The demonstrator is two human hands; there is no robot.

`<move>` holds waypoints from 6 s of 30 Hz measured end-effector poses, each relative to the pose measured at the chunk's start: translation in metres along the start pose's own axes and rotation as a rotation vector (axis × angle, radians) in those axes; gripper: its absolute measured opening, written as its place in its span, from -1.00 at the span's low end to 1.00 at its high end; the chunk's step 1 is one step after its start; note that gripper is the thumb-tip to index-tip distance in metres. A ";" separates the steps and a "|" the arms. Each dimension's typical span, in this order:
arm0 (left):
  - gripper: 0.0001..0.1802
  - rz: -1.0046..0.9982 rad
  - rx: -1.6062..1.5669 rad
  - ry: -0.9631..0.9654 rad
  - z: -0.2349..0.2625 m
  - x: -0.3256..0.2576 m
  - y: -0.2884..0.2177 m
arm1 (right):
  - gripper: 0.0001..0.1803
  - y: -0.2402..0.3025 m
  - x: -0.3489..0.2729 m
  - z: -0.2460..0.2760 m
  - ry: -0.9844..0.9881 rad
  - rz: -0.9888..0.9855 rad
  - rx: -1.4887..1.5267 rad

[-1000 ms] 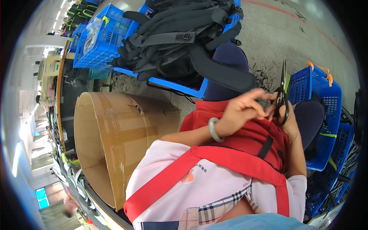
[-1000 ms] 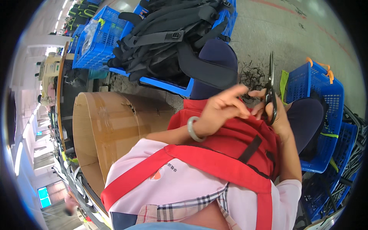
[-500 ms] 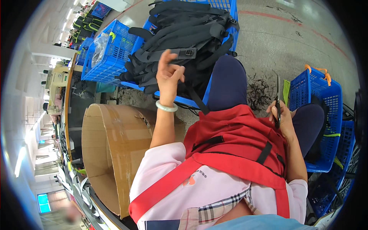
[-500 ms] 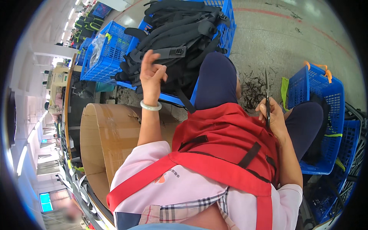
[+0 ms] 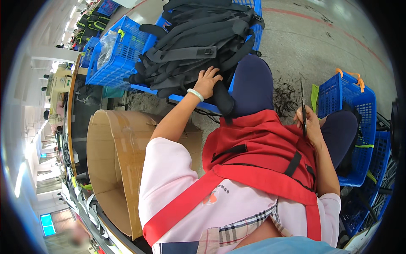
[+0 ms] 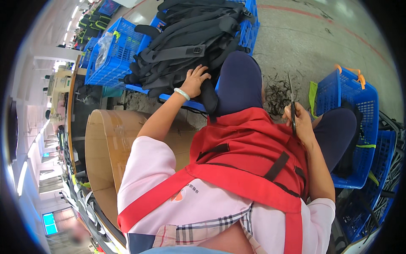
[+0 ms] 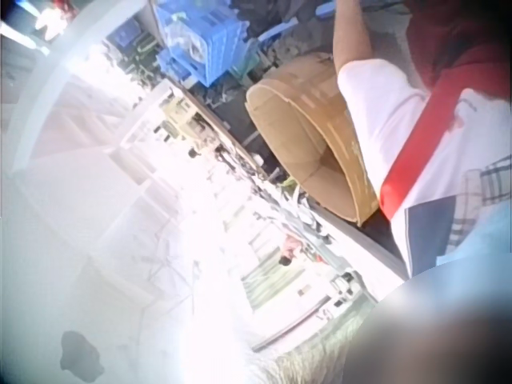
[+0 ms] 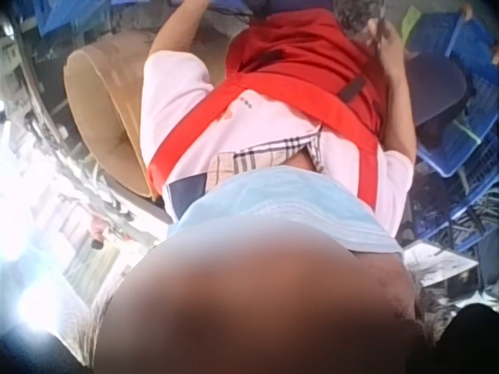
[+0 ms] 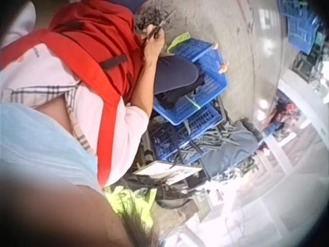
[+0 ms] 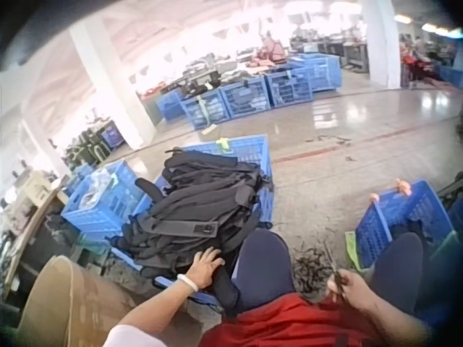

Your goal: Trimming excess material and loose threads from backpack shoulder straps using scissors.

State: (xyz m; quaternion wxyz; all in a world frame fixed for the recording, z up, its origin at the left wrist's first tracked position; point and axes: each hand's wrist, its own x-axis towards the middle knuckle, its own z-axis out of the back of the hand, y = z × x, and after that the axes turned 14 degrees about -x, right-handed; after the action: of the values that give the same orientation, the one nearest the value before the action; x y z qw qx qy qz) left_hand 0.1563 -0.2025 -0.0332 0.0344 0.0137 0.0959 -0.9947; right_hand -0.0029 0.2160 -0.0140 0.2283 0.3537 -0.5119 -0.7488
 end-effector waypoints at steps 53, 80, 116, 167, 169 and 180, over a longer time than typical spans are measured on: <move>-0.80 0.081 -2.210 -0.007 0.013 0.140 -0.196 | -0.62 0.072 0.022 0.049 -0.159 -0.087 -0.093; -0.76 -0.032 -2.173 0.085 0.003 0.131 -0.189 | -0.31 0.054 -0.004 0.047 0.055 0.061 -0.432; -0.84 -0.009 -2.332 0.078 0.007 0.130 -0.191 | -0.32 0.049 0.010 0.025 -0.065 0.080 -0.509; -0.83 0.041 -2.317 0.119 0.015 0.134 -0.183 | -0.24 0.061 0.001 0.025 0.037 -0.017 -0.551; -0.82 -0.028 -2.159 0.130 0.016 0.138 -0.182 | -0.25 0.060 -0.002 0.026 0.034 -0.049 -0.528; -0.85 0.149 -2.438 0.142 0.010 0.127 -0.192 | -0.27 0.051 -0.001 0.017 -0.053 0.077 -0.477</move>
State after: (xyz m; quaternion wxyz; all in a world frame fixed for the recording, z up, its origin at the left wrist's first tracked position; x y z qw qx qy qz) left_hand 0.0159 -0.0246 0.0090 0.0764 0.0323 0.9657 -0.2462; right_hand -0.0160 0.2080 0.0373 0.3204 0.2501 -0.3395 -0.8482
